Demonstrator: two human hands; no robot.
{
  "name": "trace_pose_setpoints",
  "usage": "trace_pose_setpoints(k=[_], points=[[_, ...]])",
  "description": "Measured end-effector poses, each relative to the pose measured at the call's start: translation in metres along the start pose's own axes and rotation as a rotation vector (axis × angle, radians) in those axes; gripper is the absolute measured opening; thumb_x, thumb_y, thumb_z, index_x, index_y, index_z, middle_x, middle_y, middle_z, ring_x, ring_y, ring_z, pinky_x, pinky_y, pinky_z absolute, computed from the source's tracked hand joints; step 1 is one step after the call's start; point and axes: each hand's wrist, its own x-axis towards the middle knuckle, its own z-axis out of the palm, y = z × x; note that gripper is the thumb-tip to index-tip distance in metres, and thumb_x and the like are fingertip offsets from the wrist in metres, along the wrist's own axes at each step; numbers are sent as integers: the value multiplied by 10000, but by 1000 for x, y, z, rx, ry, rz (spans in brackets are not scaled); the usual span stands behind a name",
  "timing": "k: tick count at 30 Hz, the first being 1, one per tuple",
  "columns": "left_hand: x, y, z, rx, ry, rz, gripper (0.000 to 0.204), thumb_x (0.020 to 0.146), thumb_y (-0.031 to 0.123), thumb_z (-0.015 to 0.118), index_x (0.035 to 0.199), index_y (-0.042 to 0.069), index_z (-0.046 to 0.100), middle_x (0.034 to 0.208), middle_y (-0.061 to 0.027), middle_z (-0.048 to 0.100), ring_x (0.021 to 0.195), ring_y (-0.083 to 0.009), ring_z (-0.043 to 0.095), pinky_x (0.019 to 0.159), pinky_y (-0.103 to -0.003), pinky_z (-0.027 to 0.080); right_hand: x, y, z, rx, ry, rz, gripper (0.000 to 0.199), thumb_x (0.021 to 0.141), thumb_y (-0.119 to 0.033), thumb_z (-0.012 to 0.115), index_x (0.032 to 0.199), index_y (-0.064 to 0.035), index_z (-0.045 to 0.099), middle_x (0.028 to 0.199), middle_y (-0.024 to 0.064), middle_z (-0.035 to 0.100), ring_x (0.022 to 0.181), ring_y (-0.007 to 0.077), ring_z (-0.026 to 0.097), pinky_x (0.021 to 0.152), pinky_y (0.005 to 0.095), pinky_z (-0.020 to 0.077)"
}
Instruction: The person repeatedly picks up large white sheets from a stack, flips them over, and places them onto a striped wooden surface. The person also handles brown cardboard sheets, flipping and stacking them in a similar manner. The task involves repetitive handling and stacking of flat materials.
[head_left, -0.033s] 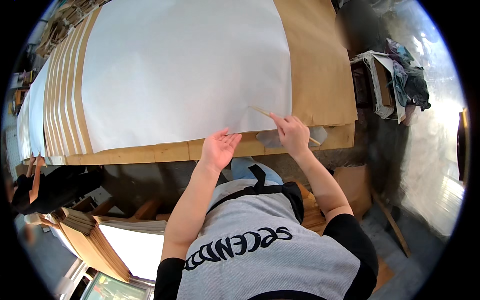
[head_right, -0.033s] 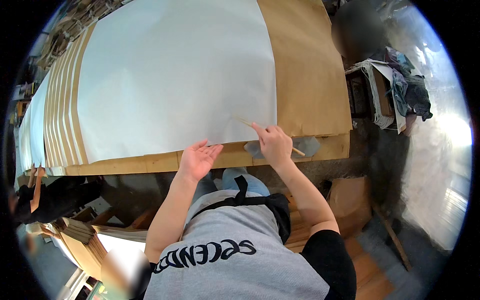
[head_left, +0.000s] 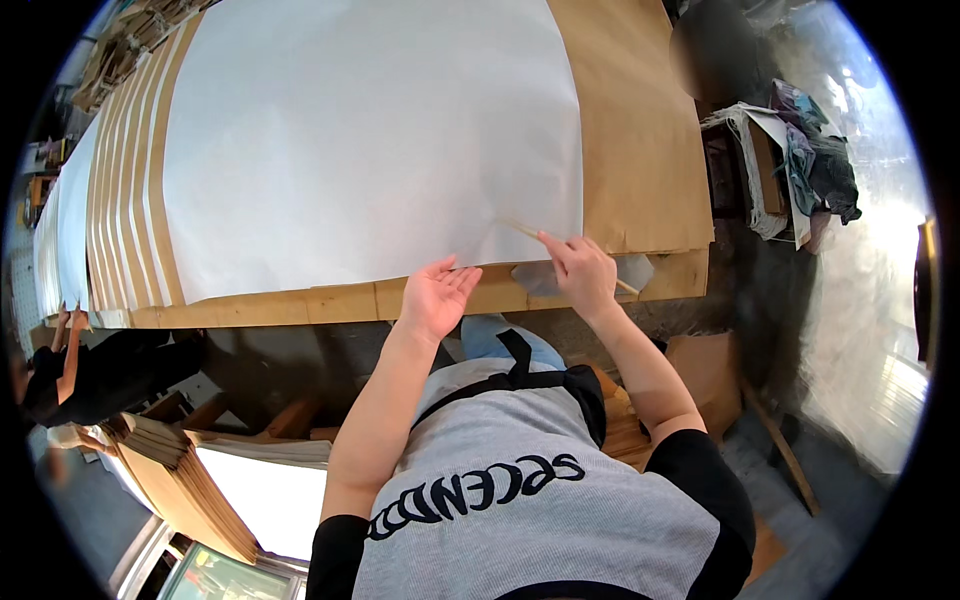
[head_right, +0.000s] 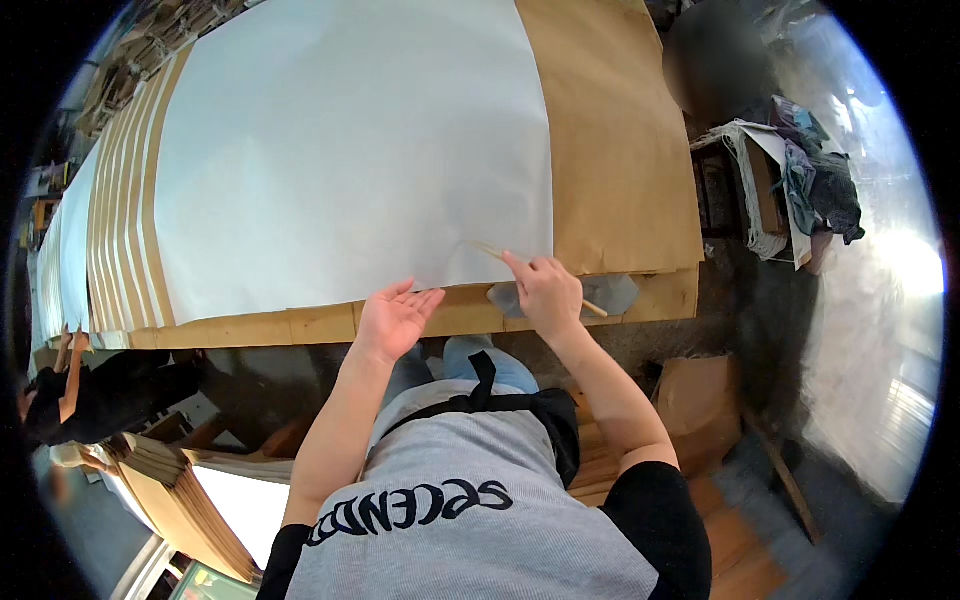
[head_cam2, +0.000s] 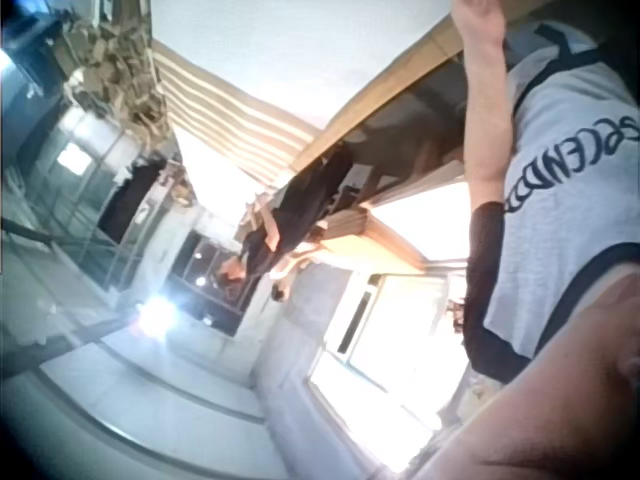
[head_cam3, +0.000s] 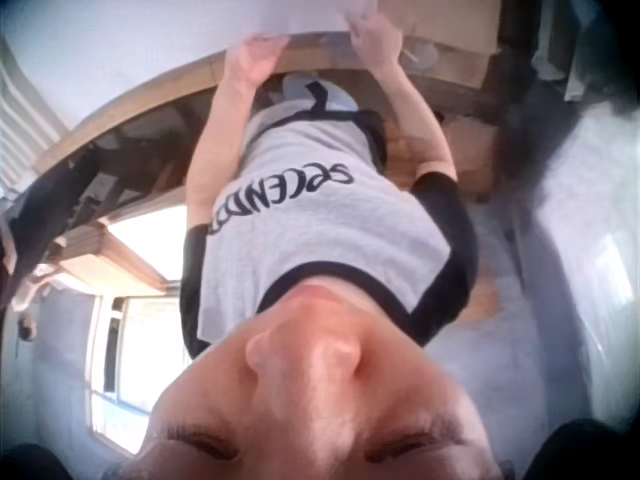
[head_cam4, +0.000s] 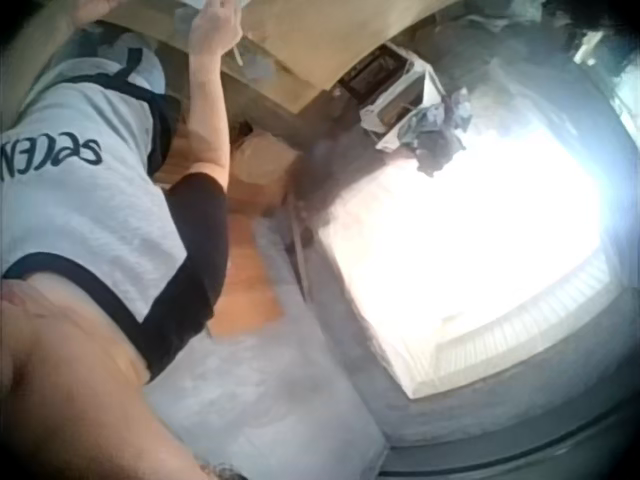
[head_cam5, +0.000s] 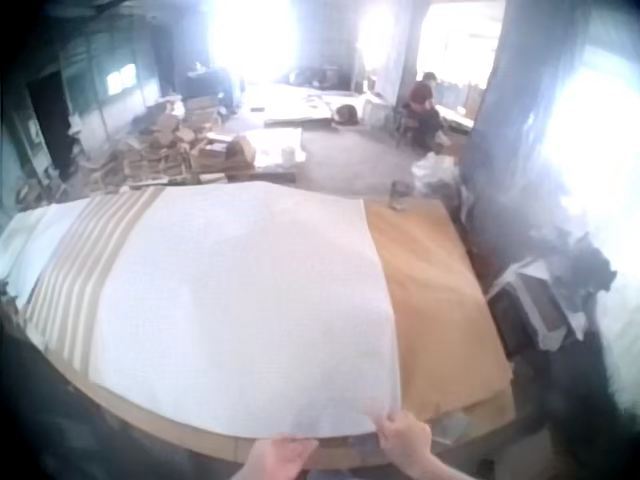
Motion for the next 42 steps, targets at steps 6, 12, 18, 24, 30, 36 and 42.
trace_pose_setpoints(k=[6,12,18,24,30,36,42], points=[[10,-3,-8,-11,17,27,464,843,57,347,1193,-158,129,1266,-314,167,1181,-377,254,992,-414,277,-4,3,-12,-32,-54,-2,238,730,-112,554,930,-223,620,626,13,515,623,181,524,500,307,415],[16,-5,-8,-54,35,75,280,829,63,366,1008,-152,352,1023,-289,433,962,-381,462,866,-438,406,2,-4,-23,-38,-40,-118,199,724,-132,563,905,-197,615,622,24,501,619,196,517,497,314,421],[5,-11,-46,4,-245,56,201,816,128,453,951,-17,488,916,-115,556,752,-187,574,730,-287,468,31,-72,-15,60,-88,-385,162,753,-151,557,904,-176,610,643,29,520,627,201,528,509,320,421],[-59,-9,-100,-93,-165,427,179,818,129,448,969,55,510,881,-72,589,800,-150,572,718,-261,463,20,-149,17,232,-436,-761,146,778,-152,538,906,-116,599,737,69,571,676,249,542,583,340,435],[-89,-70,-198,-497,166,827,180,802,98,441,956,29,504,835,-98,592,728,-153,578,643,-256,476,-2,-212,44,298,-740,-1269,153,782,-140,539,903,-68,598,776,85,590,708,245,548,632,319,437],[-107,-191,-252,-917,296,973,175,785,92,427,929,22,499,808,-110,576,657,-164,569,556,-254,482,-84,-271,47,245,-979,-1601,157,792,-136,536,904,-40,590,782,89,587,689,228,544,622,311,428],[-74,-311,-246,-1358,279,1100,194,760,79,444,933,11,500,803,-124,580,642,-178,576,536,-270,495,-186,-249,28,151,-1284,-1879,156,799,-117,533,909,-17,579,754,98,572,678,200,531,611,284,424]])
